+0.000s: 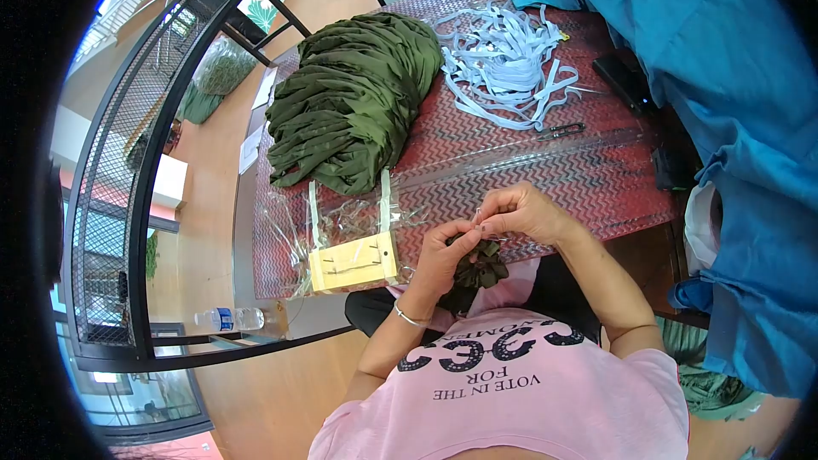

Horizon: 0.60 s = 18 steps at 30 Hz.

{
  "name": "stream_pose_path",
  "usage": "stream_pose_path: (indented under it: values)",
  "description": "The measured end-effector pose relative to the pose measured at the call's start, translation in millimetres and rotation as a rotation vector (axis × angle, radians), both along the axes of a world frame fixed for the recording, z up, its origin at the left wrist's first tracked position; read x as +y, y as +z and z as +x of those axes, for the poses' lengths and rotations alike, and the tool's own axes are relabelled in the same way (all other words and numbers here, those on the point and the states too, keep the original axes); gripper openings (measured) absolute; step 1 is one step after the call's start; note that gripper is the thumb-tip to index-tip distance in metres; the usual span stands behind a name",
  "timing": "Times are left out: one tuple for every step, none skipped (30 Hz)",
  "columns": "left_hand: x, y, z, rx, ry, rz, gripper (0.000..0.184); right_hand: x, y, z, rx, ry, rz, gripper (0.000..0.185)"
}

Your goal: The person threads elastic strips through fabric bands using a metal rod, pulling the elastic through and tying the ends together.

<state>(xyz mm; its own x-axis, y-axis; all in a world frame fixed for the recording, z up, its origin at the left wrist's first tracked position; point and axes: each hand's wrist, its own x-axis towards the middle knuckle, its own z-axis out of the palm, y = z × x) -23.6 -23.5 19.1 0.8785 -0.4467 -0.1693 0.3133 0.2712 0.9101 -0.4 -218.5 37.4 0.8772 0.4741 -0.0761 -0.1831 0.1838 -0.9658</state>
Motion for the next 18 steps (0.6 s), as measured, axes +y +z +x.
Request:
stream_pose_path:
  values:
    - [0,-1,0,0.003,-0.011,-0.006,0.012,-1,1,1,-0.014,0.020,-0.022,0.010]
    - [0,-2,-1,-0.004,-0.016,-0.001,0.012,-2,3,2,-0.028,0.040,-0.043,0.011]
    - [1,-3,-1,-0.011,-0.021,0.004,0.012,-3,3,3,-0.042,0.061,-0.064,0.011]
    - [1,-3,-1,-0.017,-0.025,0.008,0.012,-3,3,4,-0.038,0.066,-0.071,0.011]
    - [1,-3,-2,-0.017,-0.025,0.011,0.012,-3,2,4,-0.033,0.072,-0.077,0.012]
    - [2,-1,-2,-0.016,-0.025,0.015,0.012,-3,1,4,-0.029,0.078,-0.084,0.012]
    - [2,0,-2,-0.015,-0.024,0.018,0.012,-1,-1,5,-0.043,0.071,-0.073,0.012]
    - [3,-1,-2,-0.015,-0.024,0.017,0.012,0,-6,5,-0.058,0.063,-0.063,0.012]
    - [3,-3,-2,-0.014,-0.024,0.015,0.012,2,-6,5,-0.073,0.054,-0.053,0.012]
    - [4,-4,-2,-0.014,-0.025,0.014,0.012,3,-6,4,-0.044,0.055,-0.018,0.012]
    - [4,-4,-1,-0.022,-0.024,0.006,0.012,4,-3,3,-0.014,0.055,0.017,0.011]
    - [3,-5,-1,-0.028,-0.024,-0.002,0.013,5,-2,2,0.016,0.055,0.052,0.011]
    - [3,-5,-1,-0.034,-0.024,-0.010,0.013,5,-3,2,0.023,0.052,0.041,0.011]
    - [4,-6,-1,-0.035,-0.024,-0.007,0.013,4,-4,2,0.030,0.048,0.030,0.011]
    - [4,-7,-1,-0.035,-0.023,-0.004,0.013,4,-5,1,0.037,0.044,0.019,0.011]
    - [4,-8,-1,-0.036,-0.023,-0.001,0.013,4,-6,1,0.052,0.040,0.029,0.009]
    - [5,-9,-1,-0.042,-0.025,0.001,0.013,5,-6,1,0.067,0.036,0.040,0.008]
    - [5,-10,-1,-0.049,-0.027,0.002,0.013,5,-7,2,0.082,0.033,0.050,0.007]
